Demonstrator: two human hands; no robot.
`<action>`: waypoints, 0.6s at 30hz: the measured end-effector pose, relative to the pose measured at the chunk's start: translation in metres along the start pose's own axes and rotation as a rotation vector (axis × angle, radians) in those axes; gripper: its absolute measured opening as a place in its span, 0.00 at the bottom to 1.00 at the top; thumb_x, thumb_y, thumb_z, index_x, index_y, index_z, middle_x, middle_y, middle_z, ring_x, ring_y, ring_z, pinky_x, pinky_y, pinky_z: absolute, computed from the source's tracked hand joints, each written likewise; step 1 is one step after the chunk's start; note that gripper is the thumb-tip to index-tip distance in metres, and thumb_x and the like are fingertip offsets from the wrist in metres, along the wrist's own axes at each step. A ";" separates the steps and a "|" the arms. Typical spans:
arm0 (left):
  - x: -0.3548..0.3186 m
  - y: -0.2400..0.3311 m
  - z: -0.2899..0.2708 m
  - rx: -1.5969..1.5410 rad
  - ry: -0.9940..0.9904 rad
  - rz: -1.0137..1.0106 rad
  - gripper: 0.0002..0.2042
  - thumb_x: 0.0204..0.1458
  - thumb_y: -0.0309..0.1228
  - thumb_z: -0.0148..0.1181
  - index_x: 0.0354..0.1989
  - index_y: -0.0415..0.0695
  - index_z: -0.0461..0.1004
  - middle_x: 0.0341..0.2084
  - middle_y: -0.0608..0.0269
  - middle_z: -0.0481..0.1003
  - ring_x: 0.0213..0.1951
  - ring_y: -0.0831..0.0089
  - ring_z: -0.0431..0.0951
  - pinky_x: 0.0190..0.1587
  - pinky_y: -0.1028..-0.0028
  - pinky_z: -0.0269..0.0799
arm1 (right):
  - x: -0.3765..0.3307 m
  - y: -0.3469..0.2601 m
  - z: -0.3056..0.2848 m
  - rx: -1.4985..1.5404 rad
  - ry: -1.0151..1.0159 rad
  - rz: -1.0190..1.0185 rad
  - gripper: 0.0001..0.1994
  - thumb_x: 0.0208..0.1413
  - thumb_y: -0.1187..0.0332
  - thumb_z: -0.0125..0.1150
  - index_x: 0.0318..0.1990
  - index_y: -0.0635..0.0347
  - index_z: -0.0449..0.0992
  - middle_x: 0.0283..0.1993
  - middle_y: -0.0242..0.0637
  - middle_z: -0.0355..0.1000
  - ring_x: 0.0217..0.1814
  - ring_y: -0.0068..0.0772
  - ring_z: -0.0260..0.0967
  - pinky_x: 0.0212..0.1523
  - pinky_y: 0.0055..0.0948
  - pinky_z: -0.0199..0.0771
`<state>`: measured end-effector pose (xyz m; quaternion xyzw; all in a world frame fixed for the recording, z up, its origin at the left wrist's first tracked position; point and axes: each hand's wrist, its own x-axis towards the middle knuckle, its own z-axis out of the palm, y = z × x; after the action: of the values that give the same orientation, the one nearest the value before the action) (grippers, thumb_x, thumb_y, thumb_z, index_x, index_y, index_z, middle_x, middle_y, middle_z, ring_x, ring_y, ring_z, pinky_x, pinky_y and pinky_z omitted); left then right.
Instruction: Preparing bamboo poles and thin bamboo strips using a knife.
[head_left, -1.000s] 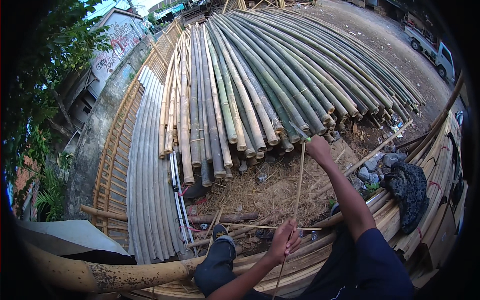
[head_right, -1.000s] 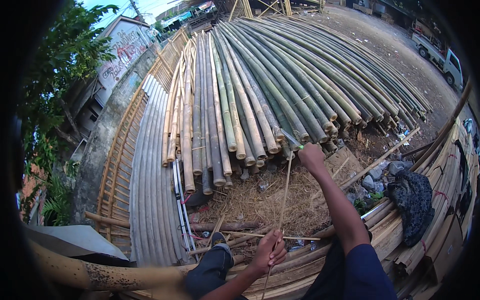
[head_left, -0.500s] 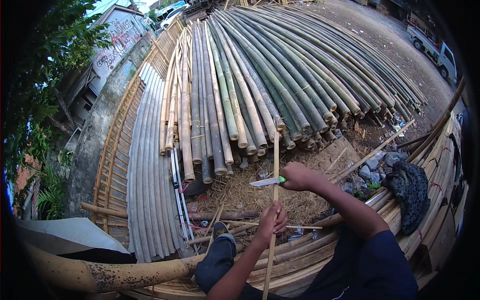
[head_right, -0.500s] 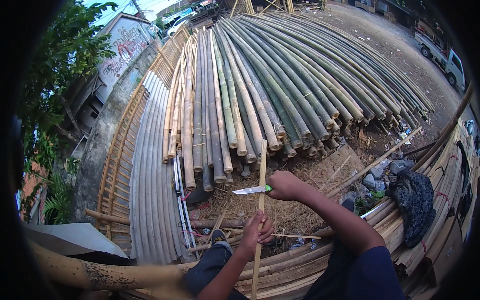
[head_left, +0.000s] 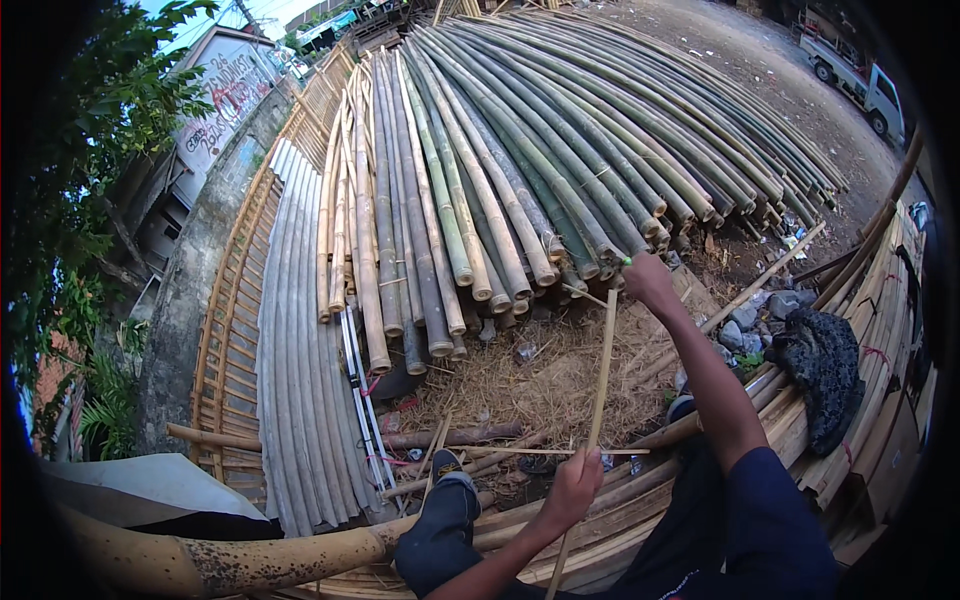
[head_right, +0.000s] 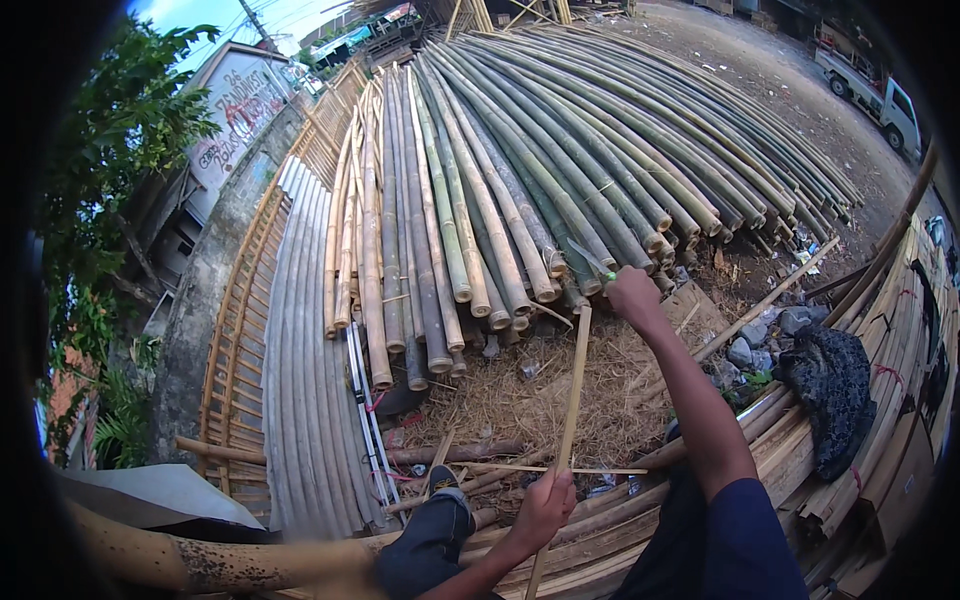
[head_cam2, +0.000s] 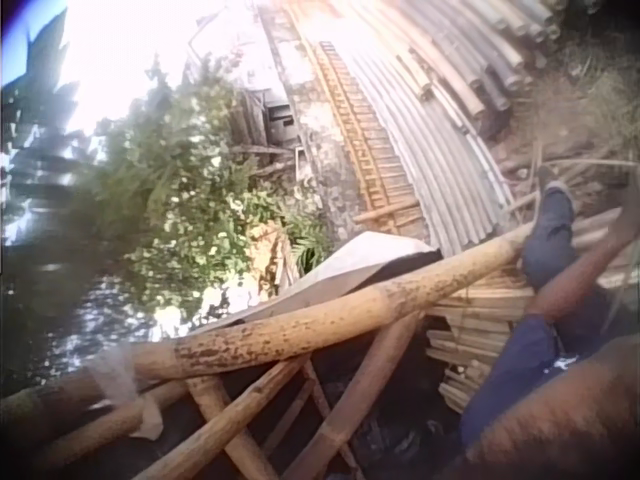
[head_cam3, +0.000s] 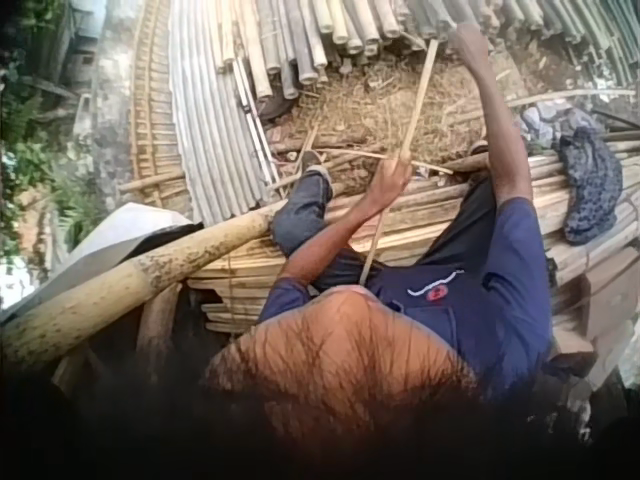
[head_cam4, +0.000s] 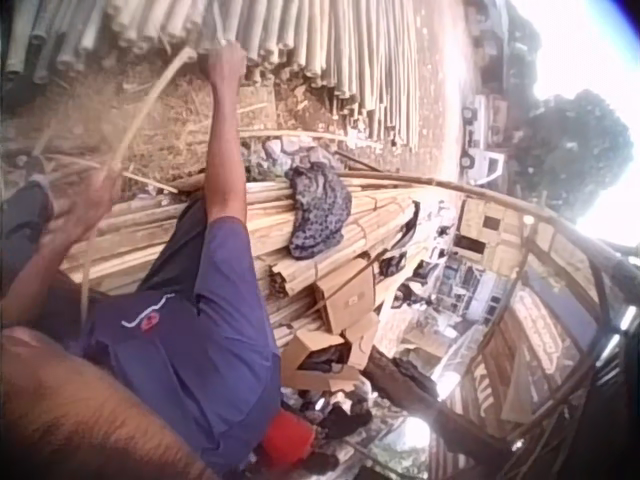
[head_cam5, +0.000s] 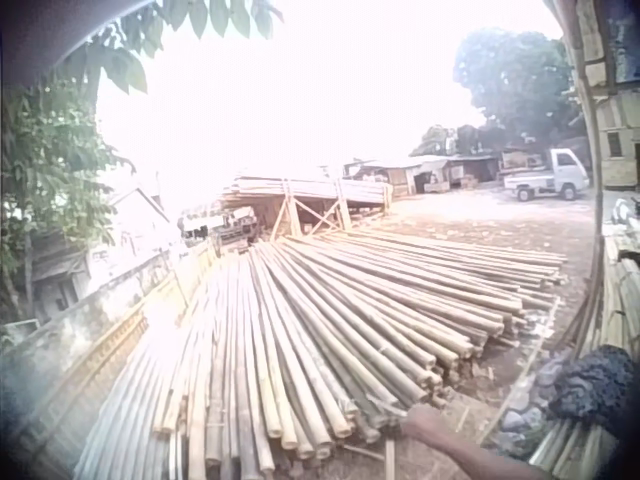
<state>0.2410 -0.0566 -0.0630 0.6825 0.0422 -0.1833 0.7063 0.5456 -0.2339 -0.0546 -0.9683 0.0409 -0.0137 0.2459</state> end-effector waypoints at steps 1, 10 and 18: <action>-0.003 -0.004 0.005 -0.079 -0.036 -0.003 0.14 0.64 0.39 0.37 0.32 0.41 0.61 0.12 0.70 0.58 0.14 0.81 0.59 0.18 0.78 0.56 | 0.007 0.024 -0.002 0.007 0.050 0.029 0.13 0.45 0.66 0.52 0.29 0.70 0.76 0.31 0.59 0.72 0.35 0.58 0.72 0.38 0.48 0.71; 0.037 0.025 -0.066 -0.789 -0.112 -0.159 0.17 0.64 0.45 0.35 0.36 0.43 0.63 0.12 0.74 0.51 0.11 0.85 0.50 0.13 0.83 0.48 | -0.037 -0.046 0.000 0.223 -0.252 -0.359 0.17 0.47 0.58 0.59 0.23 0.67 0.75 0.22 0.55 0.69 0.27 0.52 0.72 0.31 0.44 0.69; 0.039 0.021 -0.071 -1.120 -0.241 -0.204 0.17 0.62 0.47 0.38 0.27 0.50 0.58 0.11 0.76 0.48 0.10 0.87 0.45 0.11 0.83 0.42 | -0.103 -0.086 0.031 0.103 -0.511 -0.976 0.11 0.41 0.62 0.58 0.19 0.62 0.73 0.20 0.51 0.69 0.25 0.54 0.69 0.31 0.47 0.71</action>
<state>0.2971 0.0050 -0.0593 0.1714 0.1174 -0.2764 0.9383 0.4506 -0.1354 -0.0414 -0.8341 -0.4744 0.1073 0.2601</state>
